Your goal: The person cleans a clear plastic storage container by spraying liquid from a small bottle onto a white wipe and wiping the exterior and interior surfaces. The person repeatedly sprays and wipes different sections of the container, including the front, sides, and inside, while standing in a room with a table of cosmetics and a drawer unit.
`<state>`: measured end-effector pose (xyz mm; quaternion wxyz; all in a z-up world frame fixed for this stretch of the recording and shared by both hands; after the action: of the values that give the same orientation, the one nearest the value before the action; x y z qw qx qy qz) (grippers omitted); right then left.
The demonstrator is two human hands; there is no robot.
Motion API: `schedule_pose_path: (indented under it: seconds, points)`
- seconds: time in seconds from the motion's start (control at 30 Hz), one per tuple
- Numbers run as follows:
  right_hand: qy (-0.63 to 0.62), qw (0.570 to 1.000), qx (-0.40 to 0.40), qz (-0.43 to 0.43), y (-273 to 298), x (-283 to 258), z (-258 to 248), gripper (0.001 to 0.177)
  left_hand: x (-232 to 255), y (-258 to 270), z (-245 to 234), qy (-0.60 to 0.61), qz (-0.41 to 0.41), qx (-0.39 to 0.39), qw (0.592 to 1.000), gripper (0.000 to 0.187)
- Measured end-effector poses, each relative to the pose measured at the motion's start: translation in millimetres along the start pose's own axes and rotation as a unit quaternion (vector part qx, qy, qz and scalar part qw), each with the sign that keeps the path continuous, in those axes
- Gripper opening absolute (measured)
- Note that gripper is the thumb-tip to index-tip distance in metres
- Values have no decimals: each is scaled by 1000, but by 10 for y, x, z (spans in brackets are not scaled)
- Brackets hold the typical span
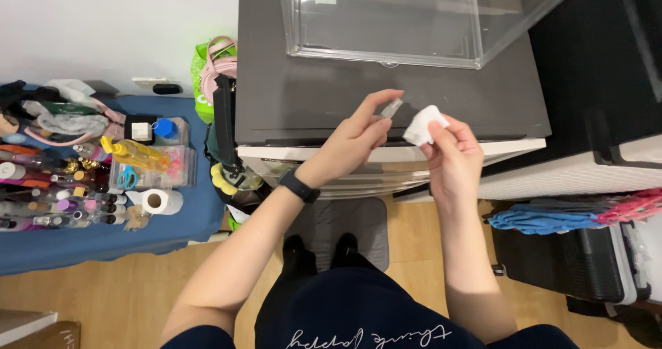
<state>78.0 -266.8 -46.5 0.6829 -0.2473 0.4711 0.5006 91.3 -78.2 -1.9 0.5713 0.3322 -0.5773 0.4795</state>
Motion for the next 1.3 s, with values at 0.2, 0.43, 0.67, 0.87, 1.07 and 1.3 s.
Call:
schedule_pose_path:
  seconds: [0.2,0.43,0.67,0.87,1.07,1.3]
  points:
    - [40,999,-26,8,104,69,232,29,-50,146,9,158,-99,-7,982,51]
    - [51,998,-37,-26,118,-8,382,23,9,206,12,256,-119,10,959,44]
    - [57,996,-41,-62,103,-25,396,12,-39,224,33,350,-146,-4,925,44]
    - [89,992,-30,-79,115,-21,396,12,128,219,-43,-94,89,55,990,45]
    - [92,991,-34,-90,136,-33,427,13,111,224,-30,-340,130,70,929,46]
    - [93,990,-30,-100,119,-43,424,12,274,268,-68,-374,205,98,899,46]
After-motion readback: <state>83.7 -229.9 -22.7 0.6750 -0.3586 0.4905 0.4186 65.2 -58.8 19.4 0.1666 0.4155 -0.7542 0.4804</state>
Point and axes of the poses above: each hand's wrist, its own y-axis away from the middle knuckle, its own z-axis out of the palm, x = y × z, the point moved 10 cm from there along -y, towards the middle knuckle, and after that the axes turned 10 degrees about x, right-handed, at the moved point
